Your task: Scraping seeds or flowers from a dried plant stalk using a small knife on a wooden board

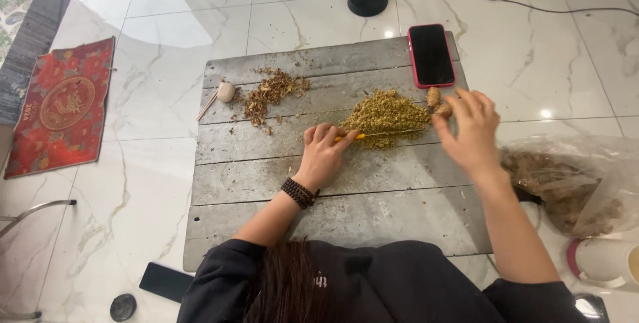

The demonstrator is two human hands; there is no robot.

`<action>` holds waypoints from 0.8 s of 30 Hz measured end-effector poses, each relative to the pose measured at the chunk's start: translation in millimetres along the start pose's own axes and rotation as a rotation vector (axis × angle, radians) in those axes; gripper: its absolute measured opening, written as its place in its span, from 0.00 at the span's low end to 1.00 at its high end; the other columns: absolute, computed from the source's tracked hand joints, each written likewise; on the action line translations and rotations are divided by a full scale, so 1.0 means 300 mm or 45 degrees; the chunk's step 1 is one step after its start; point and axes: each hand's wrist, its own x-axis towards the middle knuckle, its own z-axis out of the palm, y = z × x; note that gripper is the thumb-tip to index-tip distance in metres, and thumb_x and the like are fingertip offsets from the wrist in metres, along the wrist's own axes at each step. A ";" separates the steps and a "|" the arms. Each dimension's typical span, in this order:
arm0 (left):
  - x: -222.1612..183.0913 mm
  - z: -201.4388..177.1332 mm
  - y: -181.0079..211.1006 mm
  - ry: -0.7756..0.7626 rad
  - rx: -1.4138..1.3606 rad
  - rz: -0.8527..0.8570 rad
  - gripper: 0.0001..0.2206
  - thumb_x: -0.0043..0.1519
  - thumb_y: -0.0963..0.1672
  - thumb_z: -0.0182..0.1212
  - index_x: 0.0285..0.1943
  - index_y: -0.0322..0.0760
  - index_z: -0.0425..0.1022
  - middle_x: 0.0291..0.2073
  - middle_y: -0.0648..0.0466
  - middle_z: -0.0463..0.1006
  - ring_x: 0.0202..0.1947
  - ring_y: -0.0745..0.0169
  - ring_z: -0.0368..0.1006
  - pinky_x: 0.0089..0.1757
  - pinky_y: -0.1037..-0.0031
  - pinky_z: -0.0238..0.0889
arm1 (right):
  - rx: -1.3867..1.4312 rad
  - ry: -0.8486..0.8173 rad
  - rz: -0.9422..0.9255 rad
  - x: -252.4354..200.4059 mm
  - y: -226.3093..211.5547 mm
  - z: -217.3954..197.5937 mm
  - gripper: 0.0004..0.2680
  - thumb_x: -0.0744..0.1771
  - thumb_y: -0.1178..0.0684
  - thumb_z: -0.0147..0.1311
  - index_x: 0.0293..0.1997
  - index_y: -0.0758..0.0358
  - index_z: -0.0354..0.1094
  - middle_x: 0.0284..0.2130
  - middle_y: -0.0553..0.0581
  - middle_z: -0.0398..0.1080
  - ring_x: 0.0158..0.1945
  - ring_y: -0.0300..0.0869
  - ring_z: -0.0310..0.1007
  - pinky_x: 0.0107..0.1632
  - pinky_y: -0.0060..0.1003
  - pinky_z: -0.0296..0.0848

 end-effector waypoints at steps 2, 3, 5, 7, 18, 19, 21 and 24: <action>0.010 0.013 0.006 -0.005 -0.004 -0.003 0.15 0.63 0.42 0.53 0.56 0.52 0.79 0.39 0.60 0.72 0.53 0.56 0.67 0.53 0.63 0.53 | 0.010 0.003 0.014 0.007 -0.012 0.048 0.18 0.74 0.40 0.44 0.68 0.62 0.62 0.68 0.69 0.57 0.72 0.64 0.46 0.69 0.68 0.41; 0.003 0.017 0.010 -0.016 -0.007 -0.009 0.15 0.63 0.42 0.54 0.56 0.53 0.79 0.38 0.60 0.72 0.52 0.57 0.67 0.52 0.64 0.53 | 0.024 0.000 0.030 0.001 -0.024 0.077 0.20 0.74 0.41 0.41 0.74 0.61 0.55 0.73 0.69 0.48 0.75 0.67 0.36 0.69 0.74 0.31; 0.000 0.013 0.013 -0.029 -0.015 -0.012 0.14 0.63 0.42 0.54 0.55 0.53 0.79 0.38 0.60 0.72 0.53 0.57 0.67 0.52 0.64 0.54 | 0.066 -0.071 0.144 0.018 0.002 0.026 0.21 0.75 0.40 0.38 0.73 0.62 0.55 0.72 0.72 0.48 0.74 0.69 0.41 0.68 0.76 0.35; 0.017 0.027 0.008 -0.010 -0.020 -0.005 0.14 0.64 0.42 0.54 0.55 0.52 0.79 0.38 0.60 0.72 0.53 0.57 0.68 0.52 0.64 0.54 | 0.093 -0.117 0.241 0.023 0.124 0.017 0.21 0.75 0.39 0.35 0.73 0.64 0.56 0.71 0.75 0.49 0.73 0.71 0.45 0.68 0.78 0.38; 0.039 0.043 0.008 0.002 -0.078 -0.040 0.12 0.64 0.43 0.56 0.55 0.48 0.79 0.37 0.57 0.72 0.51 0.54 0.69 0.51 0.64 0.56 | 0.859 -0.501 0.963 -0.180 0.521 0.217 0.29 0.72 0.28 0.31 0.79 0.55 0.43 0.74 0.70 0.42 0.76 0.64 0.41 0.71 0.70 0.41; 0.044 0.046 0.002 0.008 -0.074 -0.040 0.12 0.64 0.43 0.56 0.55 0.48 0.79 0.37 0.57 0.72 0.51 0.54 0.69 0.51 0.64 0.56 | 0.857 -0.499 0.954 -0.176 0.570 0.261 0.28 0.72 0.29 0.32 0.78 0.55 0.45 0.74 0.69 0.44 0.75 0.64 0.43 0.70 0.69 0.43; 0.041 0.057 -0.001 -0.027 -0.042 -0.046 0.13 0.64 0.44 0.57 0.55 0.48 0.79 0.38 0.58 0.72 0.51 0.55 0.69 0.52 0.64 0.56 | 0.854 -0.500 0.944 -0.191 0.673 0.346 0.26 0.72 0.30 0.34 0.77 0.54 0.48 0.73 0.68 0.47 0.73 0.62 0.47 0.69 0.66 0.47; 0.046 0.042 -0.016 -0.040 -0.027 -0.061 0.13 0.63 0.44 0.57 0.56 0.49 0.79 0.38 0.58 0.72 0.51 0.56 0.69 0.51 0.64 0.56 | 0.857 -0.515 0.927 -0.191 0.805 0.495 0.23 0.73 0.33 0.36 0.75 0.53 0.53 0.71 0.65 0.52 0.71 0.60 0.53 0.68 0.63 0.53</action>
